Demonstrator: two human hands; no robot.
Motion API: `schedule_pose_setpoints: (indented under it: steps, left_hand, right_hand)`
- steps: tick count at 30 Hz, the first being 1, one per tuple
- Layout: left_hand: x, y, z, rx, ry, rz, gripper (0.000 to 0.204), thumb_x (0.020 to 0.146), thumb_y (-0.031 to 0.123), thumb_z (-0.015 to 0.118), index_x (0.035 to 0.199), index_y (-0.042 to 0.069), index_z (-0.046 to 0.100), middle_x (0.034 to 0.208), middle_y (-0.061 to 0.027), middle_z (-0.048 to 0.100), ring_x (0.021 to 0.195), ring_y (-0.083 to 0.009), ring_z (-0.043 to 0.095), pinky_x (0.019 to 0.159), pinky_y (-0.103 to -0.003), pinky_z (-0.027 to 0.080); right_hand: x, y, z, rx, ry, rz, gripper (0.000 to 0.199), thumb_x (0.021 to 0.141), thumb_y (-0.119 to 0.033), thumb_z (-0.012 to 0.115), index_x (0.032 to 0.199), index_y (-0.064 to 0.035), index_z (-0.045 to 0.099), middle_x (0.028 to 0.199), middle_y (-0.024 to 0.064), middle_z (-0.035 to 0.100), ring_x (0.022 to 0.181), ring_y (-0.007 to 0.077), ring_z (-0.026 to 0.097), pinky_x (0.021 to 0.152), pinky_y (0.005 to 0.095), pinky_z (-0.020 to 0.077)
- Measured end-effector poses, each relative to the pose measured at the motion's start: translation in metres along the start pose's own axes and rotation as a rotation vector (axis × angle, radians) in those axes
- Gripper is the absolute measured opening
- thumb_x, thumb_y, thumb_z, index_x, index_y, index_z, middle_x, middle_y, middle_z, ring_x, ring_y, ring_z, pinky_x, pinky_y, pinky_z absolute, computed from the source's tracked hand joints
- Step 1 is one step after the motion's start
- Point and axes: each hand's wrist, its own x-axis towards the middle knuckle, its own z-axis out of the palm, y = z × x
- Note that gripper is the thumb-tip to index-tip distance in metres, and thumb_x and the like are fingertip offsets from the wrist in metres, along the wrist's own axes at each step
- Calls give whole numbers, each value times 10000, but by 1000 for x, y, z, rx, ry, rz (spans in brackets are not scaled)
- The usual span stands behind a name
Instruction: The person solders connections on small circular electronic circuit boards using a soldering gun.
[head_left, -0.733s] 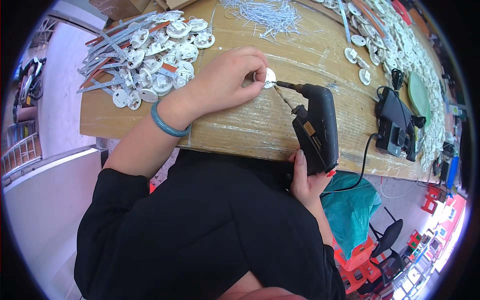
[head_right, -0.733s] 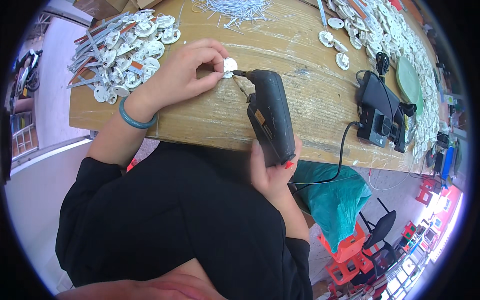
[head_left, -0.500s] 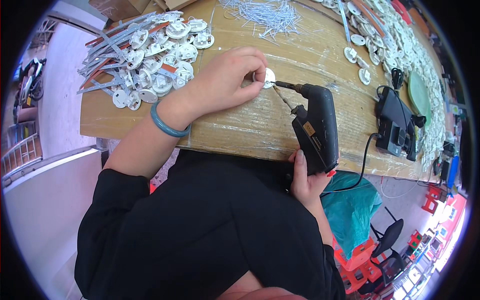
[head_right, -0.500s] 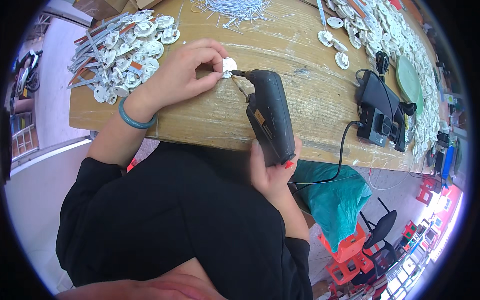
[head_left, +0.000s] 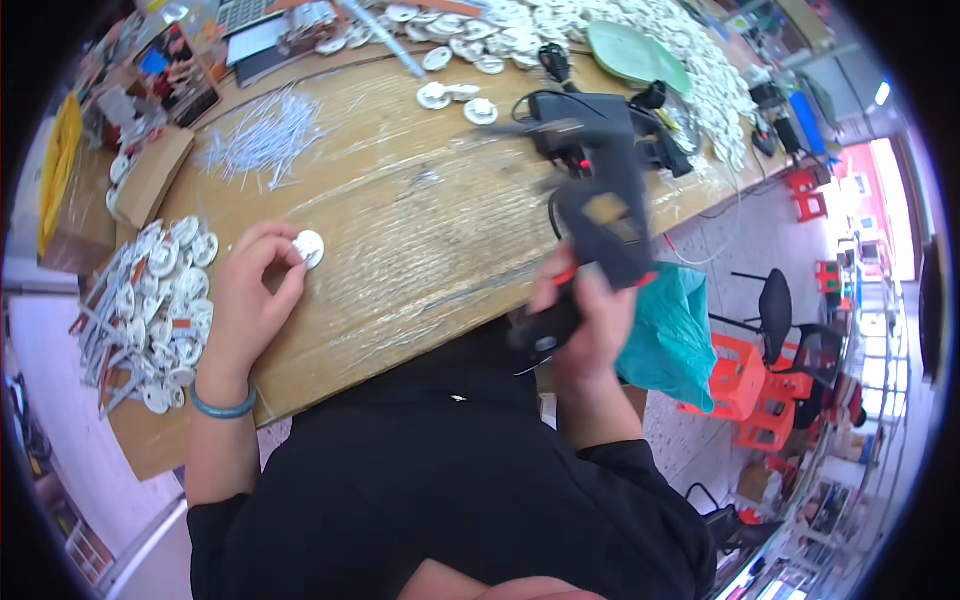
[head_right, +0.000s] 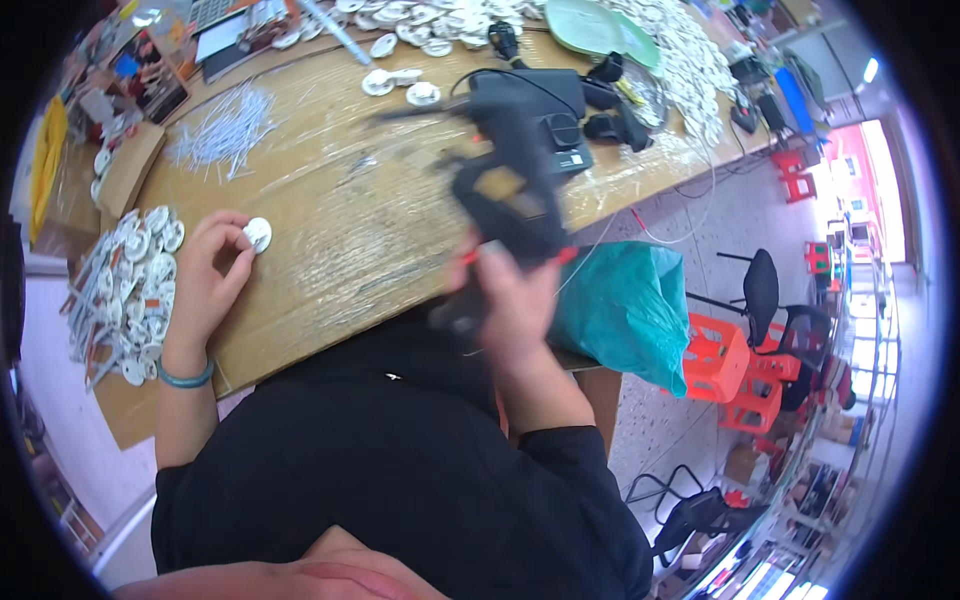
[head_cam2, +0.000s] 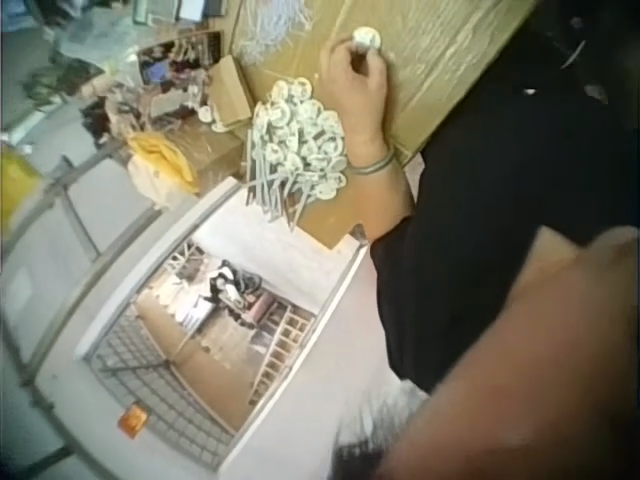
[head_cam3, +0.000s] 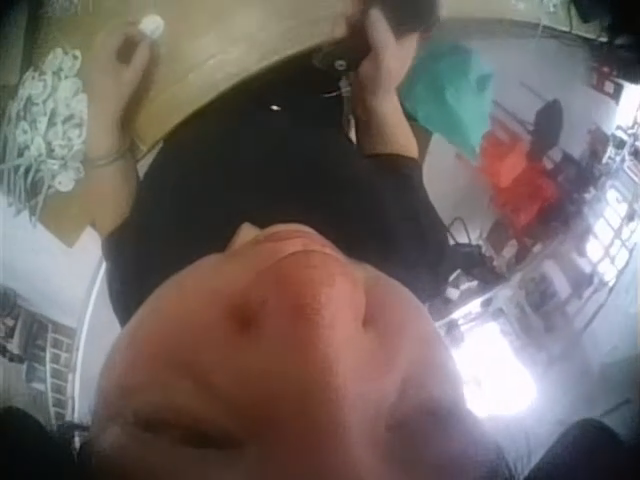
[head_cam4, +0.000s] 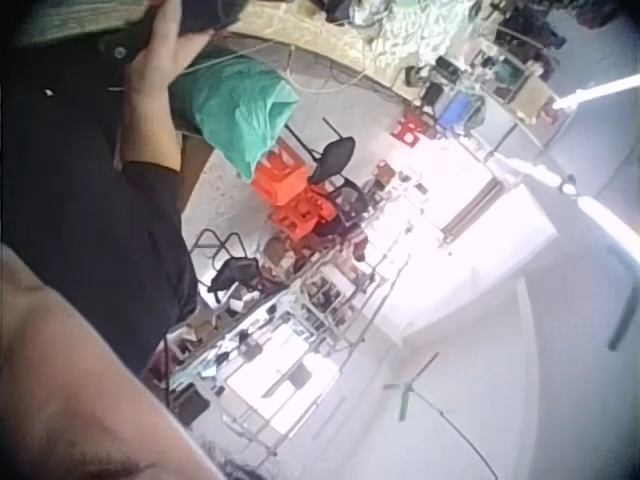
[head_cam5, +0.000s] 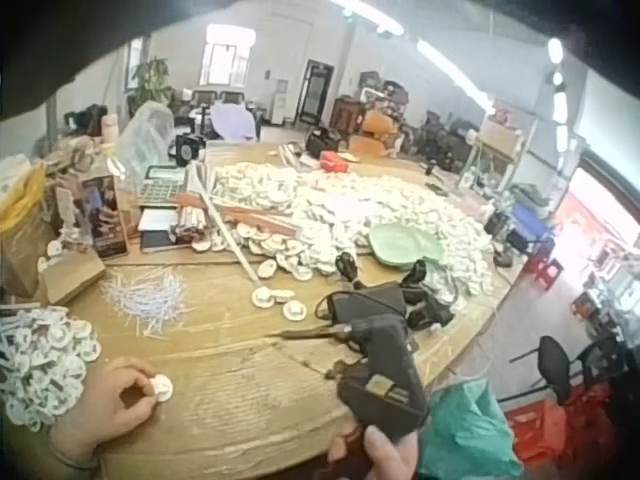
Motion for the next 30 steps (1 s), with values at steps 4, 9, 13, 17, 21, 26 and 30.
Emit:
schedule_pose_setpoints:
  steps: [4, 9, 13, 17, 21, 26, 30]
  left_hand:
    - [3, 6, 3, -1, 1, -20, 72, 805, -22, 641, 824, -18, 572, 1051, -140, 631, 863, -236, 641, 770, -306, 514]
    - [0, 12, 5, 72, 24, 22, 80, 799, -37, 633, 838, -14, 567, 1038, -135, 630, 874, -245, 634, 778, -308, 515]
    - [-5, 4, 5, 102, 67, 21, 85, 793, -25, 643, 829, -9, 568, 1031, -135, 633, 880, -251, 633, 772, -315, 514]
    - [-6, 6, -4, 85, -24, -45, 249, 777, 64, 709, 995, 13, 601, 1064, -138, 635, 947, -277, 633, 828, -358, 516]
    - [-1, 6, 0, 43, -7, 11, 476, 792, 58, 712, 1249, 54, 577, 1165, -128, 618, 1084, -265, 601, 945, -369, 484]
    - [0, -6, 7, 194, -55, 115, 457, 809, 77, 701, 1254, 71, 596, 1214, -113, 604, 1132, -320, 560, 1003, -413, 434]
    - [-2, 4, 13, 198, -47, 31, 314, 833, 151, 717, 1119, 62, 623, 1061, -122, 589, 992, -323, 599, 833, -403, 497]
  right_hand:
    - [54, -47, -63, 93, 277, -278, 207, 979, -161, 555, 1083, 13, 511, 878, 102, 585, 634, 165, 593, 513, 278, 496]
    - [146, -50, -161, -399, 499, -286, 236, 924, -122, 667, 1061, -19, 505, 825, 83, 631, 599, 131, 599, 506, 264, 483]
    - [193, -26, -205, -880, 512, -483, 459, 903, -195, 696, 1212, 49, 461, 984, 171, 669, 805, 252, 679, 729, 355, 537]
    - [222, -13, -252, -1244, 577, -429, 562, 903, -356, 673, 1226, 82, 535, 1085, 262, 658, 1039, 402, 632, 910, 454, 471]
    - [176, -38, -207, -636, 610, -446, 277, 887, -206, 728, 1015, 20, 633, 793, 60, 648, 613, 149, 592, 546, 295, 476]
    - [91, -43, -100, -197, 236, -313, 257, 973, -141, 600, 1157, 32, 549, 933, 126, 641, 681, 167, 605, 565, 272, 496]
    - [46, -2, -47, -12, -55, -174, 321, 983, -154, 543, 1232, 46, 517, 1047, 175, 616, 712, 186, 593, 596, 265, 495]
